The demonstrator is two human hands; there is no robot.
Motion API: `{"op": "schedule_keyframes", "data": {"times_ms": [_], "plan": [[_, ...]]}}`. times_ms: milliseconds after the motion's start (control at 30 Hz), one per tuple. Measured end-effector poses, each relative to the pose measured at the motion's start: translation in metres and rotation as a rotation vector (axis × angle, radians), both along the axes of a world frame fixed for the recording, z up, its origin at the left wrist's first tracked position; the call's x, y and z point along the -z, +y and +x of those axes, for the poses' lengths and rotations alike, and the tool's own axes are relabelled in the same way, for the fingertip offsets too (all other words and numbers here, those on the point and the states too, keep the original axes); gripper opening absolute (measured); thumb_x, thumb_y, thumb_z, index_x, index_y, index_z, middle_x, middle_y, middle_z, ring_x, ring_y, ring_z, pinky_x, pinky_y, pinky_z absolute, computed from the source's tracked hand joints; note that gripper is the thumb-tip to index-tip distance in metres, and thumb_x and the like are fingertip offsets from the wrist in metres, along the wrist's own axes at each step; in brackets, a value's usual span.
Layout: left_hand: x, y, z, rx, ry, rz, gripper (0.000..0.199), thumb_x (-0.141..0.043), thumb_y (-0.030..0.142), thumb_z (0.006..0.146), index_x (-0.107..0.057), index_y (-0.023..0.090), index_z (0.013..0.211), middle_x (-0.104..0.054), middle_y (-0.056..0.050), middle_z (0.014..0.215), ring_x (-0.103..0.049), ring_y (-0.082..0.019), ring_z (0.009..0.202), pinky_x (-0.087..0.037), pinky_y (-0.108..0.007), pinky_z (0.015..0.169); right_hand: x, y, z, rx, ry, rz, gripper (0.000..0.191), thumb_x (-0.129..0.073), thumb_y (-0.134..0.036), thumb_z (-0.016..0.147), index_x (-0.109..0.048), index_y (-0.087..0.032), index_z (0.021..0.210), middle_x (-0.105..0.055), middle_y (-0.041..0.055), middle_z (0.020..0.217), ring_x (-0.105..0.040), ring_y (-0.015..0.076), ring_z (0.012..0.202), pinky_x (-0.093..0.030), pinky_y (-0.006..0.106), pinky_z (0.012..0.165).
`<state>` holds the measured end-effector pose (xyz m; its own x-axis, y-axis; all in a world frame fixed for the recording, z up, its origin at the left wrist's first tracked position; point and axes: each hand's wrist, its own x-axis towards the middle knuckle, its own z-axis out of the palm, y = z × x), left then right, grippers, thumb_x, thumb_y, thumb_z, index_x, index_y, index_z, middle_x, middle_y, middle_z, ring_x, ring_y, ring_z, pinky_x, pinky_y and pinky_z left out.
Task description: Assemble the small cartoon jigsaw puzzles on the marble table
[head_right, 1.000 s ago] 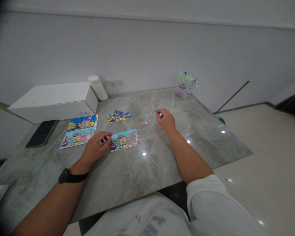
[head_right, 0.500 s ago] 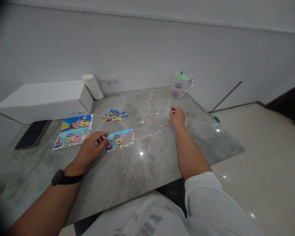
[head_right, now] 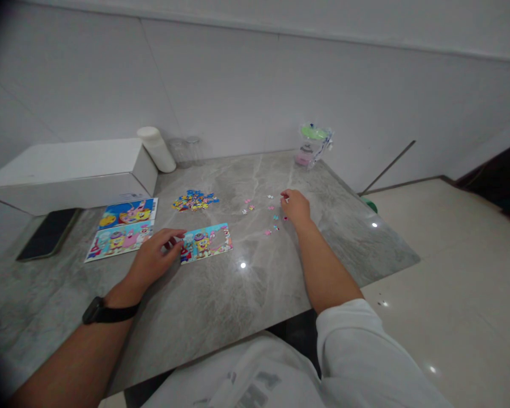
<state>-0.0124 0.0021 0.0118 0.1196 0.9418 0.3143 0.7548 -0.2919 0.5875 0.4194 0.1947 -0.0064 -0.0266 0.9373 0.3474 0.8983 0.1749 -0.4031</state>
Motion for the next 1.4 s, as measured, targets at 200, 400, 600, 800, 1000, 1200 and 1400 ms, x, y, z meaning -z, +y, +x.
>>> {"op": "schedule_keyframes", "data": {"times_ms": [200,400,600,800,1000,1200,1400], "plan": [[0.001,0.000,-0.001,0.011,0.019,-0.010,0.031,-0.054,0.037,0.101,-0.071,0.020,0.121,-0.073,-0.007,0.110,-0.067,-0.021,0.087,-0.056,-0.036,0.080,0.003,-0.003,-0.022,-0.029,-0.198,-0.134,0.036,-0.054,-0.029,0.101,-0.076,-0.024,0.130,-0.072,0.0147,0.127,-0.066,0.0300,0.116,-0.051,0.042,0.100],[0.001,-0.001,-0.001,0.030,0.014,0.000,0.031,-0.055,0.037,0.102,-0.070,0.020,0.124,-0.072,-0.006,0.108,-0.067,-0.021,0.088,-0.055,-0.037,0.084,-0.005,-0.003,-0.029,-0.018,-0.266,-0.184,0.036,-0.054,-0.032,0.103,-0.079,-0.027,0.129,-0.070,0.0140,0.131,-0.063,0.0310,0.119,-0.048,0.041,0.099],[0.001,-0.001,-0.001,0.037,0.005,-0.001,0.030,-0.056,0.036,0.103,-0.070,0.020,0.123,-0.071,-0.006,0.109,-0.066,-0.020,0.088,-0.055,-0.035,0.084,-0.004,-0.001,-0.017,0.077,-0.227,-0.192,0.034,-0.060,-0.033,0.099,-0.077,-0.023,0.126,-0.072,0.0165,0.127,-0.064,0.0323,0.118,-0.048,0.043,0.099],[0.001,-0.002,0.001,0.030,-0.013,-0.010,0.029,-0.054,0.035,0.103,-0.071,0.020,0.122,-0.072,-0.007,0.111,-0.066,-0.020,0.089,-0.054,-0.035,0.081,0.001,0.004,-0.015,0.081,-0.230,-0.205,0.029,-0.061,-0.034,0.098,-0.081,-0.023,0.115,-0.072,0.0174,0.122,-0.065,0.0335,0.113,-0.049,0.045,0.095],[-0.003,-0.003,0.004,0.031,-0.013,0.001,0.030,-0.054,0.036,0.104,-0.071,0.020,0.122,-0.072,-0.007,0.111,-0.067,-0.019,0.089,-0.054,-0.034,0.077,0.002,0.007,-0.013,0.062,-0.206,-0.192,0.027,-0.064,-0.031,0.093,-0.082,-0.023,0.111,-0.072,0.0171,0.120,-0.066,0.0329,0.111,-0.049,0.045,0.093],[-0.005,-0.004,0.006,0.044,-0.014,0.013,0.029,-0.053,0.035,0.104,-0.071,0.020,0.121,-0.072,-0.007,0.108,-0.067,-0.020,0.088,-0.055,-0.035,0.080,0.003,0.007,-0.011,0.065,-0.167,-0.170,0.019,-0.067,-0.030,0.089,-0.081,-0.022,0.101,-0.073,0.0158,0.115,-0.066,0.0312,0.106,-0.049,0.043,0.090],[-0.006,-0.005,0.008,0.064,0.004,0.038,0.027,-0.053,0.034,0.104,-0.070,0.020,0.121,-0.072,-0.007,0.109,-0.067,-0.020,0.090,-0.056,-0.035,0.084,-0.002,0.003,-0.021,-0.064,0.109,-0.061,0.009,-0.063,-0.023,0.085,-0.071,-0.023,0.090,-0.074,0.0082,0.095,-0.066,0.0228,0.089,-0.049,0.037,0.086]]}}
